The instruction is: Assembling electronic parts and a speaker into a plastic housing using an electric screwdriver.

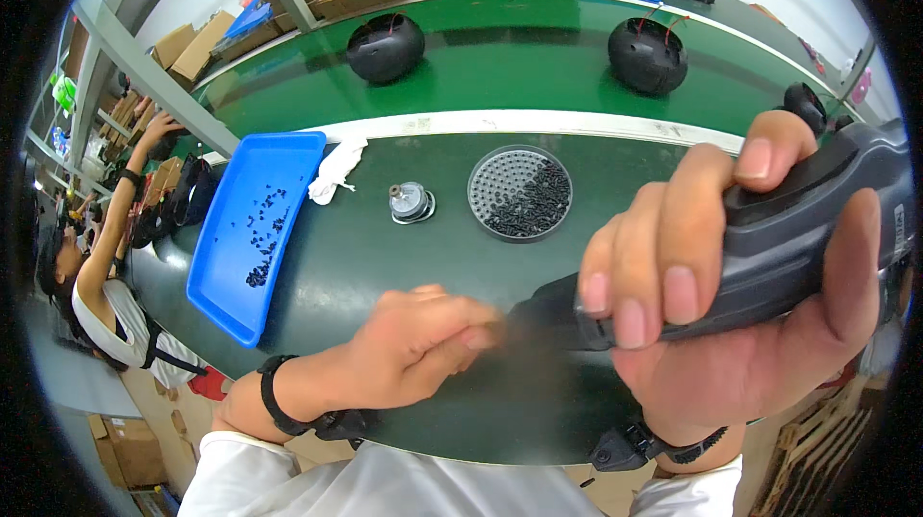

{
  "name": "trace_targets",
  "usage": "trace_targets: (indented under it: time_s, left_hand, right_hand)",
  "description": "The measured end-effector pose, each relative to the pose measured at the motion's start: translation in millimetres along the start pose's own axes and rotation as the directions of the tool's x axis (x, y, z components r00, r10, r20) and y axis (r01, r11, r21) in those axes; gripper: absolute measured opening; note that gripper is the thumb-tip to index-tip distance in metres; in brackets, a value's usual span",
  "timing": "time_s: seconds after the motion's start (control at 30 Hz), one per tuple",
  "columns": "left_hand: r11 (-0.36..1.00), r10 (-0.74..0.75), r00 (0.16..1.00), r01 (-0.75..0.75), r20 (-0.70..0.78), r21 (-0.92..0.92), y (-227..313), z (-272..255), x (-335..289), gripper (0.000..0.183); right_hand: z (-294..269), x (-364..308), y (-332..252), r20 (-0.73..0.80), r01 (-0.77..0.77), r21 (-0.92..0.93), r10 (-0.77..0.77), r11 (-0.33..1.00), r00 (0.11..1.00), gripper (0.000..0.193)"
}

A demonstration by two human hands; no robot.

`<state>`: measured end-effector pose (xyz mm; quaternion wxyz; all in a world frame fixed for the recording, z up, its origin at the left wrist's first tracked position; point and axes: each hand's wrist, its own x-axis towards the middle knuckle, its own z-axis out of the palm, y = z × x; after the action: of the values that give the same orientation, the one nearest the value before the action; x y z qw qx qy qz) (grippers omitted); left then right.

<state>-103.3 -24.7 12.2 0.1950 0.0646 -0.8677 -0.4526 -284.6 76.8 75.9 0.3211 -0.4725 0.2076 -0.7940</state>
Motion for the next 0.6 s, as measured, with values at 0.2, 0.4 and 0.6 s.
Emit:
trace_targets:
  time_s: [0.2, 0.4, 0.6]
  left_hand:
    - [0.974, -0.205, 0.971, 0.190, -0.125, -0.122, -23, -7, -8, 0.007]
    - [0.998, 0.053, 0.995, -0.057, -0.086, -0.040, -19, -18, -10, 0.008]
    - [0.900, 0.110, 0.984, -0.039, -0.139, 0.434, -55, -82, 39, 0.019]
  right_hand:
    - [-4, 10, -3, -0.131, 0.076, -0.093, -0.088, 0.993, 0.988, 0.029]
    - [14, 3, 23, -0.065, -0.047, -0.007, 0.047, 0.999, 0.997, 0.033]
    - [-9, 14, 19, -0.091, -0.002, -0.050, -0.002, 0.999, 0.996, 0.033]
